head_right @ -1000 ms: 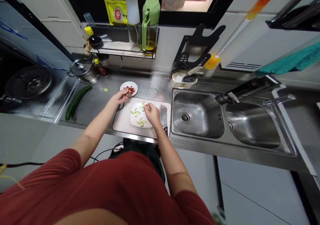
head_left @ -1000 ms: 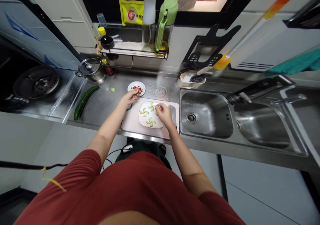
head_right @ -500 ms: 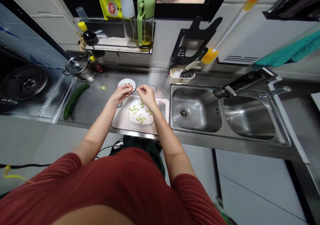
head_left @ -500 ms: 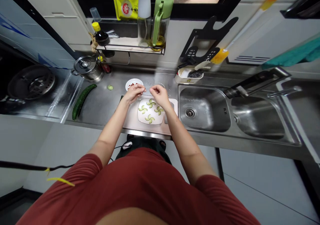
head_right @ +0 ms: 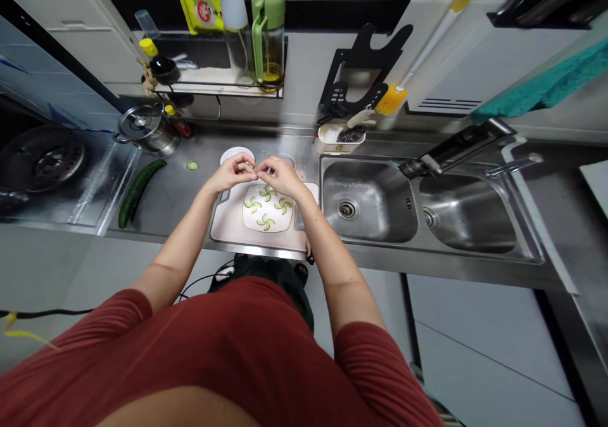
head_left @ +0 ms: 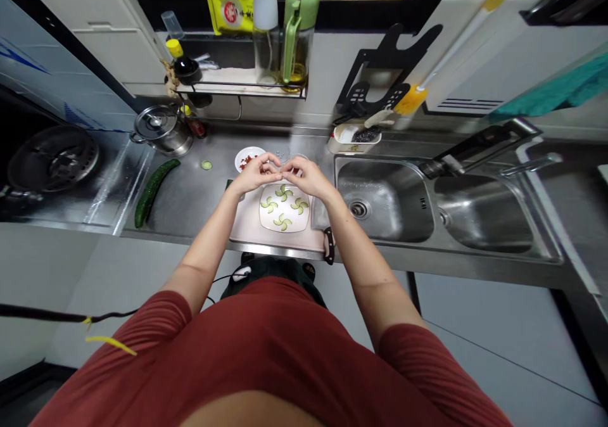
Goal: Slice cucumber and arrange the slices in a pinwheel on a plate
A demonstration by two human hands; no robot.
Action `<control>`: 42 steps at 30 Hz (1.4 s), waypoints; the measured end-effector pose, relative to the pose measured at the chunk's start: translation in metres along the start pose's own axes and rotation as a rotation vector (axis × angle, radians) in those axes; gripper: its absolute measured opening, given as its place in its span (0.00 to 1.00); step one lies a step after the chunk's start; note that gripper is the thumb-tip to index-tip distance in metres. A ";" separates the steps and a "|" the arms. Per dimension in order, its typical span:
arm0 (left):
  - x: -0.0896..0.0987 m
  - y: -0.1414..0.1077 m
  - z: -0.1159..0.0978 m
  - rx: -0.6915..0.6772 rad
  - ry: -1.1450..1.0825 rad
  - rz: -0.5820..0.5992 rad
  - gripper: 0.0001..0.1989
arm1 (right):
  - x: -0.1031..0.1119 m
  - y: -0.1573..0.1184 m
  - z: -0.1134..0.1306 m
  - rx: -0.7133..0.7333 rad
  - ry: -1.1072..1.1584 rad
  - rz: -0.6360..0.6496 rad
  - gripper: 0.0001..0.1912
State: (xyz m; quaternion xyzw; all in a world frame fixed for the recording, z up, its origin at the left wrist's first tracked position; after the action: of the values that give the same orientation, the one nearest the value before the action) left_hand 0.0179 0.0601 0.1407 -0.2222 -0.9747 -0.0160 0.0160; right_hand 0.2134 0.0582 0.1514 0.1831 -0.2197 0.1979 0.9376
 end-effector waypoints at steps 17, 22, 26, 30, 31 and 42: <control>0.001 -0.001 0.020 0.031 -0.019 -0.052 0.24 | -0.014 -0.008 -0.015 -0.016 -0.029 0.005 0.09; 0.002 0.002 0.055 0.037 0.073 -0.317 0.19 | -0.026 -0.015 -0.035 -0.045 -0.153 -0.087 0.08; -0.002 -0.001 0.096 0.148 0.330 -0.413 0.13 | -0.045 -0.025 -0.066 -0.175 -0.277 -0.140 0.07; -0.011 -0.004 0.117 0.247 0.581 -0.380 0.10 | -0.066 -0.037 -0.096 -0.317 -0.397 -0.117 0.08; -0.014 -0.005 0.119 0.261 0.617 -0.363 0.10 | -0.070 -0.039 -0.101 -0.333 -0.420 -0.107 0.08; -0.030 0.005 0.126 0.331 0.792 -0.303 0.08 | -0.089 -0.046 -0.116 -0.339 -0.528 -0.093 0.09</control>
State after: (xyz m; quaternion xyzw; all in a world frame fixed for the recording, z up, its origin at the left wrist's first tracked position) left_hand 0.0443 0.0560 0.0133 -0.0485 -0.9044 0.0543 0.4205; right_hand 0.2000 0.0427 -0.0007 0.0793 -0.4769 0.0610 0.8733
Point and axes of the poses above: each hand's wrist, its own y-axis towards the middle knuckle, its own x-axis out of the back of the hand, z = x × y, the point moved 1 cm from there along y, towards the middle knuckle, and after that the axes turned 2 degrees about -x, right-handed, at the moved point
